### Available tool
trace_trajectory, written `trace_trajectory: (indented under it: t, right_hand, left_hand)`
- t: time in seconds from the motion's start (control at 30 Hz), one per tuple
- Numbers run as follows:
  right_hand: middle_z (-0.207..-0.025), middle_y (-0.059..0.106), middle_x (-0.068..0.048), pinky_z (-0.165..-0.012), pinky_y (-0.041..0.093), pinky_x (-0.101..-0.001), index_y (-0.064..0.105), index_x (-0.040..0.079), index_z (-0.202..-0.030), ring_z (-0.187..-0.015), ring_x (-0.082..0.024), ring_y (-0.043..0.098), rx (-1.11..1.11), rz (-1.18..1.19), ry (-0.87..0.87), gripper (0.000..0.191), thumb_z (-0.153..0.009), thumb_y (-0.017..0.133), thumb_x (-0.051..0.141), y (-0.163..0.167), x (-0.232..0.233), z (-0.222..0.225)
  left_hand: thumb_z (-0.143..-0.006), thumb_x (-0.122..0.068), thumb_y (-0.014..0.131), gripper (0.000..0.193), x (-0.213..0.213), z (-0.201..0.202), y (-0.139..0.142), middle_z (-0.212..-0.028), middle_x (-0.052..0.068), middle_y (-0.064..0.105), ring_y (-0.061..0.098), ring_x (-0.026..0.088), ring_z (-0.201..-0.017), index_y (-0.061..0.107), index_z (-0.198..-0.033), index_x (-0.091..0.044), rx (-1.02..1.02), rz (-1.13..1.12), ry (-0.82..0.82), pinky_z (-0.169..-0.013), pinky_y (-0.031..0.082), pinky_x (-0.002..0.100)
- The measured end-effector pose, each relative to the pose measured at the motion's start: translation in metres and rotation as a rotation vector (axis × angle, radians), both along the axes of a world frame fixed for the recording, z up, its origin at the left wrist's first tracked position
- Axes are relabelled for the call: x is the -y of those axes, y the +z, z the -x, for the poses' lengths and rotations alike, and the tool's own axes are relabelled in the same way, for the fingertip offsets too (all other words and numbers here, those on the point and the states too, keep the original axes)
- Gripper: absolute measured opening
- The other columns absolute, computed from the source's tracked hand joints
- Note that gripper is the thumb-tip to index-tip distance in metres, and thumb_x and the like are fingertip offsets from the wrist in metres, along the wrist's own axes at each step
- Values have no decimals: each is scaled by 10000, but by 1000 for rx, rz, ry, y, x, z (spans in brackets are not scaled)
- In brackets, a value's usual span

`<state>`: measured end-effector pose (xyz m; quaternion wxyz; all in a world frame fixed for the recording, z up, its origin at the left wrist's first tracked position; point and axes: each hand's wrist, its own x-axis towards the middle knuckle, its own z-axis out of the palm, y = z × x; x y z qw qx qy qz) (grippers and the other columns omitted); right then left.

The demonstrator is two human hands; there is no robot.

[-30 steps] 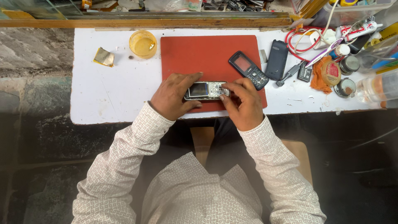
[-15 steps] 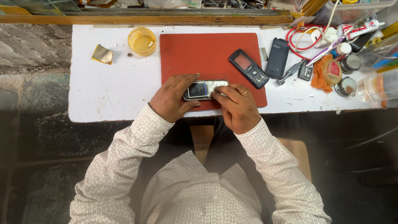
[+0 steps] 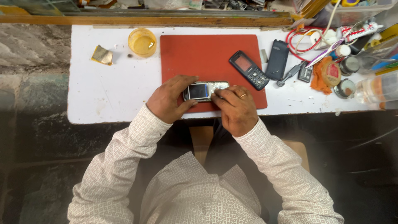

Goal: The person disassembles a mobile phone at a repair bench, prying off the back cover and battery by hand, then removing internal components and small parts one at a time, placing parts on the red mat and reaching for items on the cluttered workbench.

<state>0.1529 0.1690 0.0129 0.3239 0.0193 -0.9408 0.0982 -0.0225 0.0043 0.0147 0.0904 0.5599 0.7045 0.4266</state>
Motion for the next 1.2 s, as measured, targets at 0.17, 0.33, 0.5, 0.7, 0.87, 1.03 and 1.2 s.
trace_trajectory:
  t: [0.17, 0.33, 0.5, 0.7, 0.87, 1.03, 1.2]
  right_hand:
    - [-1134, 714, -79, -982, 496, -436, 767, 16, -1094, -1030, -272, 630, 32, 52, -12, 341, -794, 644, -88, 0, 0, -1]
    - [-1106, 715, -101, -939, 546, -422, 739, 15, -1027, -1001, -300, 672, -12, 277, 36, 320, -758, 614, -105, -2, -8, 0]
    - [-1108, 716, -137, -751, 571, -298, 681, -21, -993, -867, -208, 710, -53, 712, -104, 269, -816, 543, -169, -15, -9, -8]
    - [-1271, 624, -162, -944, 600, -313, 574, 11, -1087, -1086, -229, 689, -240, 743, -105, 254, -877, 554, -130, -21, -9, -11]
    - [-1253, 651, -150, -1057, 518, -434, 672, 5, -1115, -1217, -345, 631, -133, 305, -17, 298, -825, 691, -61, -7, -5, -7]
    - [-1273, 678, -94, -1083, 494, -460, 712, 10, -1184, -1253, -319, 606, 6, 85, 83, 321, -864, 726, -13, 2, -1, 14]
    - [-1291, 681, -89, -1099, 461, -478, 725, 20, -1198, -1276, -306, 577, 88, 34, 90, 346, -852, 700, 15, 6, -3, 16]
  left_hand:
    - [-789, -118, 837, 613, -4, -1, 5, -1203, 154, 692, 655, 355, -1107, 589, -1348, -73, -159, -32, 30, -965, 536, 447]
    - [-858, -144, 817, 641, -16, -7, 17, -1226, 141, 690, 680, 340, -1103, 533, -1431, -98, -46, -16, -16, -940, 555, 432]
    - [-864, -207, 799, 743, -26, -19, 23, -1318, 142, 632, 706, 296, -1088, 429, -1501, -105, 226, -61, -58, -925, 578, 394]
    - [-896, -169, 780, 480, -2, -11, 16, -1341, 150, 634, 636, 341, -1215, 604, -1332, -69, -120, -33, 44, -1053, 504, 467]
    - [-836, -183, 787, 371, 14, -13, 6, -1319, 162, 628, 594, 352, -1235, 703, -1175, -59, -323, -2, 30, -1100, 448, 525]
    - [-880, -177, 765, 346, 13, -17, -3, -1322, 164, 623, 582, 370, -1265, 694, -1184, -30, -427, -1, 53, -1108, 445, 539]
    - [-917, -128, 728, 346, 16, -24, -14, -1363, 172, 609, 583, 356, -1299, 684, -1238, -6, -411, -22, 88, -1121, 462, 528]
